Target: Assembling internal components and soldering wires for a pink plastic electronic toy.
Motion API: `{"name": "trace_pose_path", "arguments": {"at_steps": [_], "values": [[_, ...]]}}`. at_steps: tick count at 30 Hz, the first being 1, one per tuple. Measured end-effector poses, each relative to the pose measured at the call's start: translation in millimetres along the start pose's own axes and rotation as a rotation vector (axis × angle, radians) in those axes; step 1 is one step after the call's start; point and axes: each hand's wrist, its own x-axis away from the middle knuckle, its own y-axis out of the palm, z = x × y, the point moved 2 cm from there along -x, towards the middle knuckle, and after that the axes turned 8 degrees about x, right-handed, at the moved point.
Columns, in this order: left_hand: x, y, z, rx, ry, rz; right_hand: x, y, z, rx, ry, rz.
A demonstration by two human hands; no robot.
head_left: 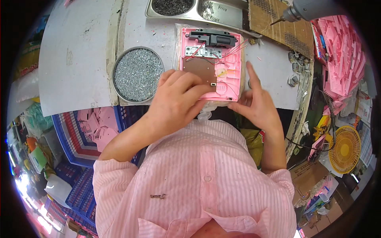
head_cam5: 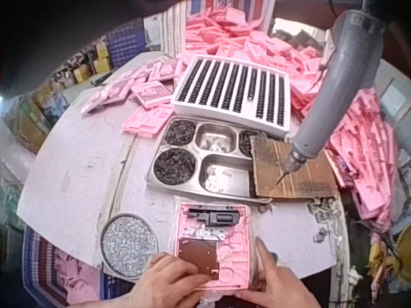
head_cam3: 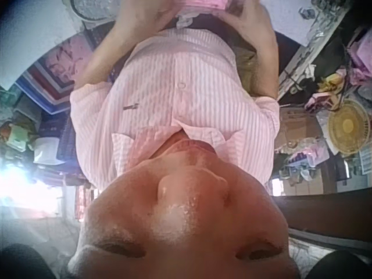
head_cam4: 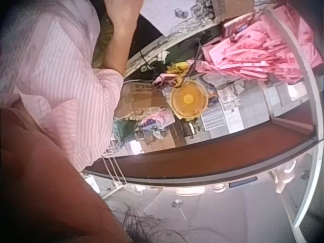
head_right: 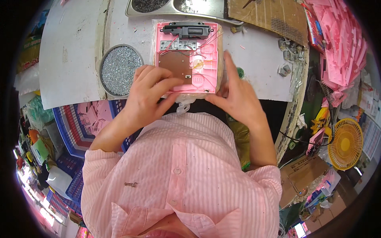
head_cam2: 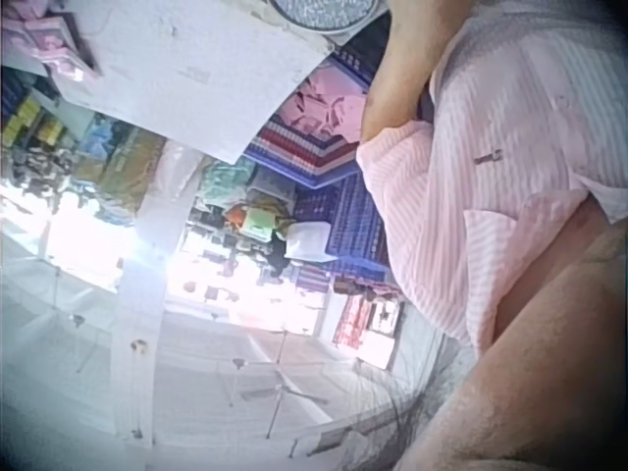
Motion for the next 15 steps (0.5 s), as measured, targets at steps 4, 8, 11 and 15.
{"name": "trace_pose_path", "arguments": {"at_steps": [4, 8, 11, 15], "values": [[-16, 28, 14, -0.009, 0.155, -0.07, 43, 1, -20, -0.134, -0.23, -0.096], [4, 40, 12, 0.045, 0.283, -0.091, 27, -19, -31, -0.009, -0.508, 0.071], [9, 38, 10, 0.085, 0.333, -0.048, -1, 6, -16, 0.251, -0.686, 0.313], [22, 24, 1, 0.023, 0.239, 0.086, -9, 31, -8, 0.366, -0.712, 0.358]]}}
